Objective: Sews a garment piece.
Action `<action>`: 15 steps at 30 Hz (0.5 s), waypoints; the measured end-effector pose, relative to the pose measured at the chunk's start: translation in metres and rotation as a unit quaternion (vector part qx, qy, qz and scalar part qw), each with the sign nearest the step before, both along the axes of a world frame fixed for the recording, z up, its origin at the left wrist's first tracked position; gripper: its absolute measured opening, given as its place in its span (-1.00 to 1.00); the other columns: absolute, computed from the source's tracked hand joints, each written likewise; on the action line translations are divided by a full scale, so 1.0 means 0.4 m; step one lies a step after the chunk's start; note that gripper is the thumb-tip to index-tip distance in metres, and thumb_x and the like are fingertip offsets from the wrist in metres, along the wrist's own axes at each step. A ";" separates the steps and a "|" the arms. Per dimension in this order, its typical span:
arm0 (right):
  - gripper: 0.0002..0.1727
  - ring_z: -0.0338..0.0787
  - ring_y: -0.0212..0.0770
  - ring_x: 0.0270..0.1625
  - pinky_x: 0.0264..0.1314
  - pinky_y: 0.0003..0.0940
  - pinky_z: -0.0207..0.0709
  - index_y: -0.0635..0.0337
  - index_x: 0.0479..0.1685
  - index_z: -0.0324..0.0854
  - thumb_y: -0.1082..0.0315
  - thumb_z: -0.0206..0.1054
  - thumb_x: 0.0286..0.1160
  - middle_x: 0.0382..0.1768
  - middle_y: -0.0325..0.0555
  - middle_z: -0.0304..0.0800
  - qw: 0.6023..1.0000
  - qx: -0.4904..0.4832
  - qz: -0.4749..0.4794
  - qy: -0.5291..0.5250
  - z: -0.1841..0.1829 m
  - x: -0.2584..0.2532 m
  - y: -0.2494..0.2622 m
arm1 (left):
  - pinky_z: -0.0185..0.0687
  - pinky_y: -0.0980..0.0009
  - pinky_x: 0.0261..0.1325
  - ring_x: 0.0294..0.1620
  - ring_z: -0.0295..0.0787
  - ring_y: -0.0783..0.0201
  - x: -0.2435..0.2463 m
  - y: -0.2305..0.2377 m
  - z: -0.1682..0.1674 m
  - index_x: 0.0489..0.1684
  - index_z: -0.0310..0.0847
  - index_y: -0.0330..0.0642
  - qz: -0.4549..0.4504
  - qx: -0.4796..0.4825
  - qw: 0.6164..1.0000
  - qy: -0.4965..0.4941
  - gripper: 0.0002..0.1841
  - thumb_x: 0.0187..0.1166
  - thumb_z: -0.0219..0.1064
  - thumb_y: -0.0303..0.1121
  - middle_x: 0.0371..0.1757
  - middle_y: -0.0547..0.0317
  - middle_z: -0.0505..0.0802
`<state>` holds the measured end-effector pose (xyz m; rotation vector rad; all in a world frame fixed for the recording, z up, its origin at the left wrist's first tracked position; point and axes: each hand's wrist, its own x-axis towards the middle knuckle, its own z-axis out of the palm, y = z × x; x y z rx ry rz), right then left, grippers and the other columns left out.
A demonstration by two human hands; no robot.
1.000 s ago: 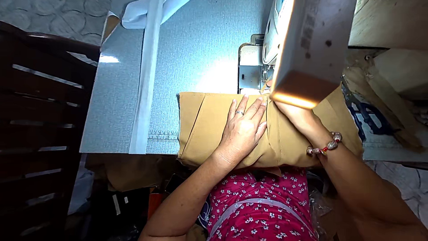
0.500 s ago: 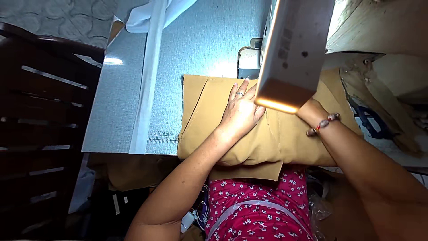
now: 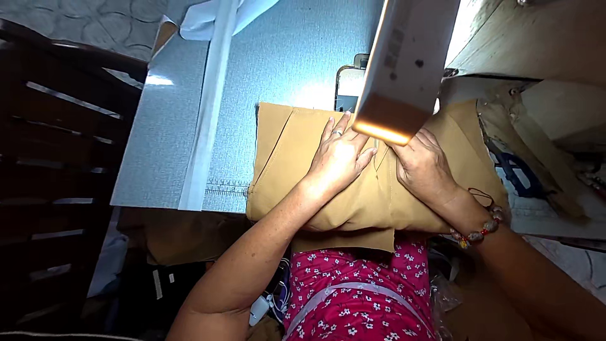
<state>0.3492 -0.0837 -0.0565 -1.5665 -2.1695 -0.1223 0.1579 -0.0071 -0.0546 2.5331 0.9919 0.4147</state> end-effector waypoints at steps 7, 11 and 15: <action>-0.72 0.72 0.32 0.42 0.57 0.13 0.46 0.42 0.00 0.75 0.67 0.19 0.42 0.20 0.32 0.80 0.999 0.002 -0.016 0.036 -0.005 -0.007 0.015 | -0.16 -0.25 0.84 0.83 0.21 -0.18 0.005 0.041 -0.016 0.54 0.62 -0.19 -0.004 0.006 1.000 0.002 -0.45 0.80 0.07 -0.01 0.68 -0.01 0.58; -0.70 0.73 0.29 0.43 0.56 0.11 0.49 0.39 0.02 0.77 0.68 0.22 0.38 0.24 0.29 0.80 0.999 0.002 -0.024 0.044 -0.010 -0.007 0.012 | -0.16 -0.28 0.82 0.81 0.24 -0.20 0.004 0.037 -0.011 0.53 0.62 -0.20 -0.009 0.002 1.000 -0.012 -0.48 0.79 0.09 -0.05 0.65 -0.03 0.61; -0.64 0.71 0.23 0.47 0.59 0.07 0.47 0.37 0.15 0.75 0.66 0.19 0.45 0.32 0.24 0.78 0.998 -0.031 -0.028 0.051 -0.012 0.000 0.012 | -0.16 -0.26 0.82 0.82 0.23 -0.20 0.006 0.034 -0.004 0.60 0.56 -0.18 -0.008 -0.006 1.000 -0.011 -0.47 0.80 0.08 -0.06 0.70 -0.02 0.56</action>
